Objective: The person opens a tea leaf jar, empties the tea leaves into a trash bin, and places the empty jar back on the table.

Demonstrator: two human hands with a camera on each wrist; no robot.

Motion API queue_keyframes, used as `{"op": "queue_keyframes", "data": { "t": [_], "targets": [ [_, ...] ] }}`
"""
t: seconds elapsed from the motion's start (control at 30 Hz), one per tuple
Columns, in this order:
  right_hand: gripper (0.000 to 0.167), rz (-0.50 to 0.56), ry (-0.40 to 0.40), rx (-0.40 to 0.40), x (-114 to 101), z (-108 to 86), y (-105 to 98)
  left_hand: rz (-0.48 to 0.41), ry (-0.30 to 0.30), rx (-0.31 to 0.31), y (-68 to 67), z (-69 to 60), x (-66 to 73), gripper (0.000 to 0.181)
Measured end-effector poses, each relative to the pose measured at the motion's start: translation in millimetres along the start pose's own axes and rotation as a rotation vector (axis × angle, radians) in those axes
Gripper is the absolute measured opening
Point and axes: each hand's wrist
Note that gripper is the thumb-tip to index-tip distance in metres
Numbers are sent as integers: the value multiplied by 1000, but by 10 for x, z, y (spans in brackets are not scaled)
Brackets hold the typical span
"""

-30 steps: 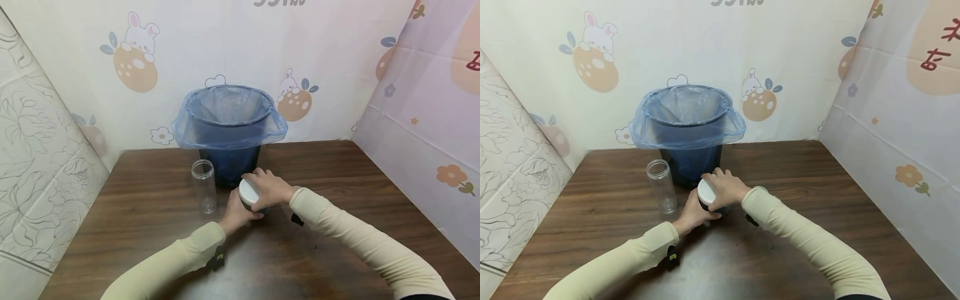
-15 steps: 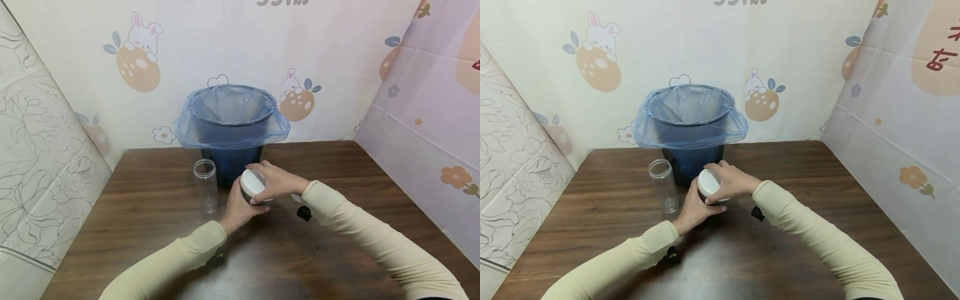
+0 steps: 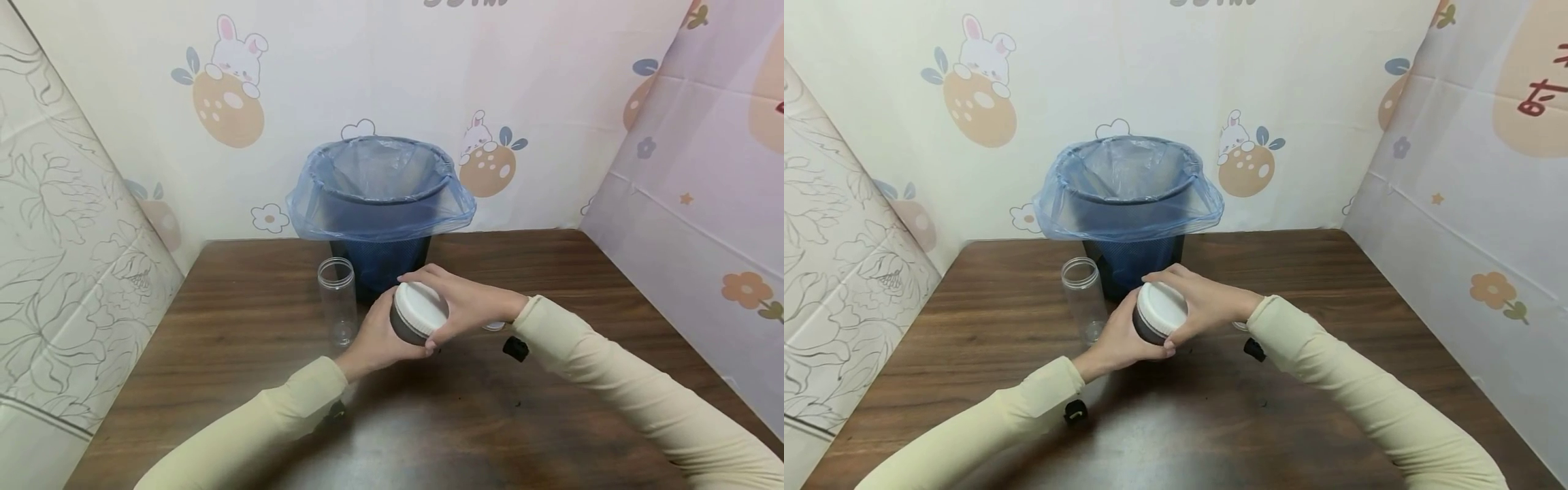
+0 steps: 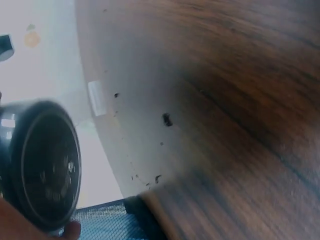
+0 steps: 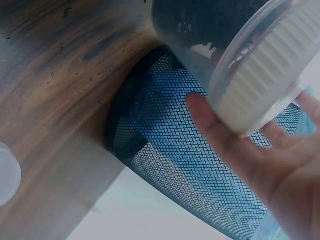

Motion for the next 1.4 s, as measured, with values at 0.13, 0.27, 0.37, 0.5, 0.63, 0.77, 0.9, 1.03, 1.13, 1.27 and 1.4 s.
{"op": "queue_keyframes", "data": {
  "t": [0.13,0.27,0.37,0.5,0.63,0.77,0.9,1.03,1.13,1.27,1.4],
  "targets": [
    [98,16,-108,-31,-18,-18,-9,-71,8,-94,-90,-9,23,99],
    [104,18,-174,-84,-60,-44,-34,-114,-11,-166,-173,-22,51,97],
    [116,46,-117,-94,-120,-66,-53,-127,7,-176,-208,-32,62,98],
    [109,28,144,32,-276,-32,-45,-68,29,-145,-208,-50,71,100],
    [89,-114,414,55,-440,30,0,80,-15,-120,-198,-75,97,103],
    [81,-163,458,-29,-482,46,39,166,-42,-125,-205,-103,121,106],
    [77,-136,307,-66,-430,18,57,197,-41,-132,-230,-137,114,107],
    [94,-135,1,-88,-342,-12,92,197,-46,-140,-259,-171,86,106],
    [109,-85,-27,-46,-316,-12,134,207,-45,-124,-279,-186,72,105],
    [103,-1,326,3,-359,22,176,241,-48,-103,-291,-190,72,105],
    [97,-12,555,-83,-403,74,197,259,-64,-128,-279,-200,76,105]
  ]
}}
Point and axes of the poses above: each hand's wrist, its own z-axis towards the middle knuckle, its own y-axis out of the palm, x = y × z, and after that the axes turned 2 degrees about -y, right-handed
